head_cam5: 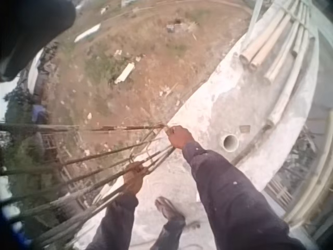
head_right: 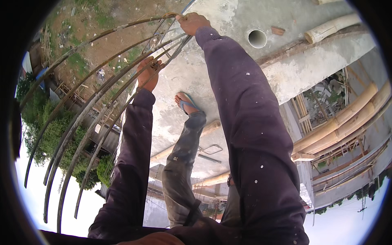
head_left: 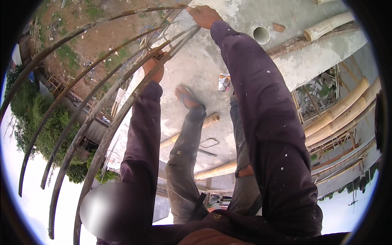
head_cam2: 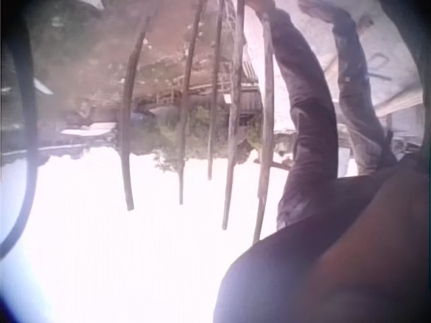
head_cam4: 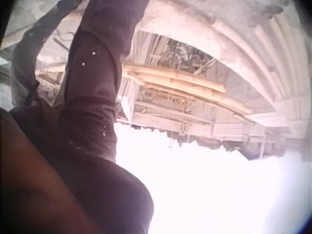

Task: The person lifts and positions a rectangular metal rebar cage onto a vertical rebar column at a construction site. They then use a wire-tying tool to secure the cage to the column by twisting binding wires around the intersections.

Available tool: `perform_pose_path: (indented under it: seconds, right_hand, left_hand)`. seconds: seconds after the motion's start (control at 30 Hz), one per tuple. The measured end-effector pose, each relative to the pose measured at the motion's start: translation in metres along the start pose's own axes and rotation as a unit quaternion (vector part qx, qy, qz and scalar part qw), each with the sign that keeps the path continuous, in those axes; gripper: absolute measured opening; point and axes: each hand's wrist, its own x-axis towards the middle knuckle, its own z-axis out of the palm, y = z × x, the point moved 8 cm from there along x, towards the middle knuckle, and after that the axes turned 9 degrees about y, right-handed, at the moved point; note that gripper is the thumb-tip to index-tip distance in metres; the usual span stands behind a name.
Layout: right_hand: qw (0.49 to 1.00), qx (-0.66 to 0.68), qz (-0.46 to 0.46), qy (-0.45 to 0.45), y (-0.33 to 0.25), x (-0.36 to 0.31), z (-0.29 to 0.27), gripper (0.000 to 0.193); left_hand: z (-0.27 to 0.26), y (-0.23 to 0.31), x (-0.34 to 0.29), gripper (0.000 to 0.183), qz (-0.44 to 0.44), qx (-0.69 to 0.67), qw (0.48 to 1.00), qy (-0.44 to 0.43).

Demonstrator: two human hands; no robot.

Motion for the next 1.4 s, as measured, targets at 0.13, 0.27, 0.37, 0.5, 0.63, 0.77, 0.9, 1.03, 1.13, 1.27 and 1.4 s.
perform_pose_path:
  seconds: [0.13, 0.27, 0.37, 0.5, 0.63, 0.77, 0.9, 1.03, 1.13, 1.27, 1.4]
  right_hand:
    - [0.998, -0.005, 0.056, -0.027, 0.006, -0.005, 0.018, 0.065]
    - [0.999, -0.018, -0.006, 0.043, -0.009, -0.030, -0.003, 0.068]
    - [0.998, -0.050, -0.030, 0.039, -0.013, -0.018, -0.008, 0.064]
    - [0.997, 0.052, -0.015, 0.056, -0.010, -0.017, -0.025, 0.040]
    - [0.969, 0.119, -0.074, 0.202, -0.010, -0.049, -0.042, 0.031]
    - [0.889, 0.246, -0.047, 0.384, 0.030, -0.061, -0.052, 0.026]
    - [0.861, 0.413, 0.276, 0.110, 0.096, -0.088, 0.035, 0.044]
    - [0.887, 0.423, 0.170, 0.073, 0.061, -0.129, 0.084, 0.025]
    - [0.814, 0.520, 0.213, 0.146, 0.045, -0.144, 0.093, 0.025]
    - [0.702, 0.630, 0.292, 0.159, 0.043, -0.145, 0.090, 0.022]
    - [0.749, 0.594, 0.274, 0.102, 0.045, -0.126, 0.082, 0.024]
  left_hand:
    - [-0.003, 0.012, -0.007, 0.025, 0.087, 0.116, 0.989, 0.007]
    - [-0.004, 0.018, -0.025, 0.022, -0.035, -0.093, 0.995, 0.031]
    - [0.002, 0.014, -0.022, 0.020, -0.088, -0.237, 0.967, 0.029]
    - [-0.003, 0.025, -0.022, 0.028, 0.073, 0.119, 0.990, 0.014]
    - [0.005, 0.014, -0.031, 0.041, -0.038, -0.051, 0.998, 0.009]
    - [0.007, 0.020, -0.035, 0.044, 0.010, 0.047, 0.999, 0.011]
    - [0.006, 0.013, -0.032, 0.040, -0.008, 0.042, 0.998, 0.048]
    - [0.009, 0.017, -0.032, 0.038, 0.044, 0.092, 0.994, 0.039]
    - [0.006, 0.011, -0.032, 0.041, 0.016, 0.069, 0.997, 0.033]
    - [0.006, 0.005, -0.032, 0.046, -0.008, 0.048, 0.999, -0.001]
    - [0.006, 0.007, -0.031, 0.048, -0.024, 0.064, 0.998, -0.003]
